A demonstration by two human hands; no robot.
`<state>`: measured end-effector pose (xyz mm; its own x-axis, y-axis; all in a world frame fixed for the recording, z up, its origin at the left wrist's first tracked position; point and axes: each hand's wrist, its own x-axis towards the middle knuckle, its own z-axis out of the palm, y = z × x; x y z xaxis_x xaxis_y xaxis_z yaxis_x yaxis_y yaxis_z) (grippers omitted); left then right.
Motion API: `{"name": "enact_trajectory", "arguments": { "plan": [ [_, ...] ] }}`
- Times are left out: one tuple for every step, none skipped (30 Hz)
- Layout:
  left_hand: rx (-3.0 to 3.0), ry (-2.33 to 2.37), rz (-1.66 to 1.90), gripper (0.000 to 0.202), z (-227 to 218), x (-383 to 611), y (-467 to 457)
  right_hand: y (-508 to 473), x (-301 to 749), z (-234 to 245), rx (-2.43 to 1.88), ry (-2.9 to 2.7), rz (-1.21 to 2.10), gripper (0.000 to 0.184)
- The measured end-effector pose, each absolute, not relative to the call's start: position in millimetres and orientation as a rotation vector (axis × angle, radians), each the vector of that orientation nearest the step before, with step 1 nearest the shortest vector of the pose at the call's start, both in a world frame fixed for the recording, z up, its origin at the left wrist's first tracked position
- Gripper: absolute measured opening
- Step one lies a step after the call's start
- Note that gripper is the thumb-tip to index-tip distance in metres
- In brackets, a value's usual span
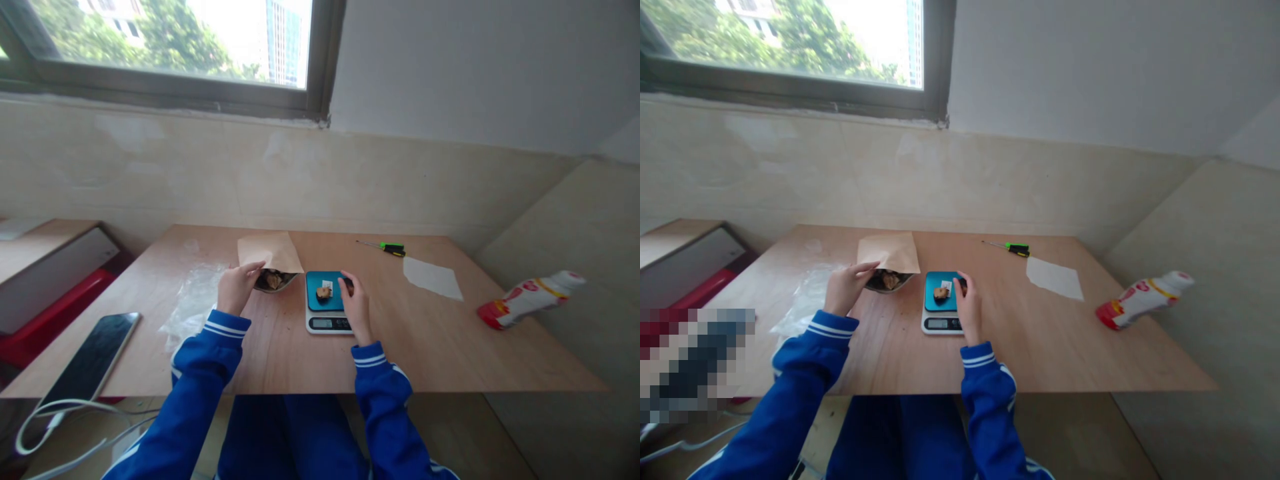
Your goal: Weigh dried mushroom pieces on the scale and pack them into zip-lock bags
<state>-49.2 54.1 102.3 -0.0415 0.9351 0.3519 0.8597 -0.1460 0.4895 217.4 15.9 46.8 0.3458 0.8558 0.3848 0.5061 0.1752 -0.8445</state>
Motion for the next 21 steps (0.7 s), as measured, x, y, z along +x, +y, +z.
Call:
{"name": "enact_trajectory", "arguments": {
  "plan": [
    [2.086,1.967,0.949,0.026,102.8,-48.7,54.4,21.8,224.7,38.7,-1.513,-1.334,0.404,0.046],
    [2.084,1.972,0.950,0.026,103.4,-48.3,54.7,27.5,229.4,31.5,-1.532,-1.375,0.415,0.048],
    [2.083,1.980,0.949,0.026,104.0,-48.2,55.0,32.6,231.8,26.0,-1.543,-1.421,0.420,0.049],
    [2.080,1.989,0.948,0.026,104.7,-48.2,55.3,36.6,232.6,22.8,-1.550,-1.464,0.412,0.049],
    [2.078,1.996,0.950,0.026,105.2,-48.5,55.6,39.1,232.0,22.3,-1.554,-1.493,0.383,0.049],
    [2.077,1.996,0.956,0.026,105.7,-48.9,55.9,40.0,230.2,24.8,-1.553,-1.505,0.331,0.048],
    [2.076,1.992,0.966,0.025,105.9,-49.3,56.3,38.9,227.3,30.3,-1.544,-1.501,0.265,0.046],
    [2.077,1.986,0.977,0.025,106.0,-49.7,56.6,36.0,223.0,38.6,-1.522,-1.487,0.198,0.044],
    [2.079,1.980,0.986,0.025,105.9,-49.9,57.0,31.4,217.1,48.8,-1.486,-1.475,0.148,0.042],
    [2.081,1.976,0.991,0.025,105.6,-49.8,57.3,25.6,209.1,60.2,-1.436,-1.476,0.127,0.039],
    [2.083,1.976,0.991,0.025,105.3,-49.5,57.6,19.3,198.8,71.6,-1.376,-1.500,0.139,0.036],
    [2.082,1.982,0.991,0.025,104.9,-48.9,57.7,13.1,186.3,81.9,-1.314,-1.551,0.195,0.032],
    [2.079,1.987,0.992,0.026,104.5,-48.0,57.7,7.9,171.9,90.1,-1.246,-1.648,0.284,0.030],
    [2.075,1.991,0.998,0.026,104.0,-47.0,57.4,4.2,156.1,95.6,-1.178,-1.769,0.376,0.029],
    [2.070,1.995,1.008,0.026,103.5,-46.0,56.8,2.4,139.7,97.9,-1.150,-1.853,0.429,0.028],
    [2.062,1.998,1.020,0.026,103.1,-44.9,55.9,2.7,123.6,97.2,-1.165,-1.907,0.445,0.029],
    [2.055,2.003,1.031,0.027,102.8,-43.9,54.8,4.8,108.4,94.2,-1.223,-1.933,0.420,0.031],
    [2.051,2.011,1.036,0.027,102.7,-43.1,53.3,8.5,94.6,89.4,-1.297,-1.951,0.374,0.034],
    [2.047,2.025,1.036,0.027,102.6,-42.4,51.7,13.3,82.7,83.9,-1.383,-1.957,0.324,0.038],
    [2.046,2.041,1.031,0.027,102.6,-41.8,50.0,18.6,72.9,78.4,-1.474,-1.949,0.280,0.040],
    [2.046,2.055,1.025,0.028,102.5,-41.3,48.4,24.1,65.2,73.6,-1.561,-1.936,0.254,0.041]
  ]
}}
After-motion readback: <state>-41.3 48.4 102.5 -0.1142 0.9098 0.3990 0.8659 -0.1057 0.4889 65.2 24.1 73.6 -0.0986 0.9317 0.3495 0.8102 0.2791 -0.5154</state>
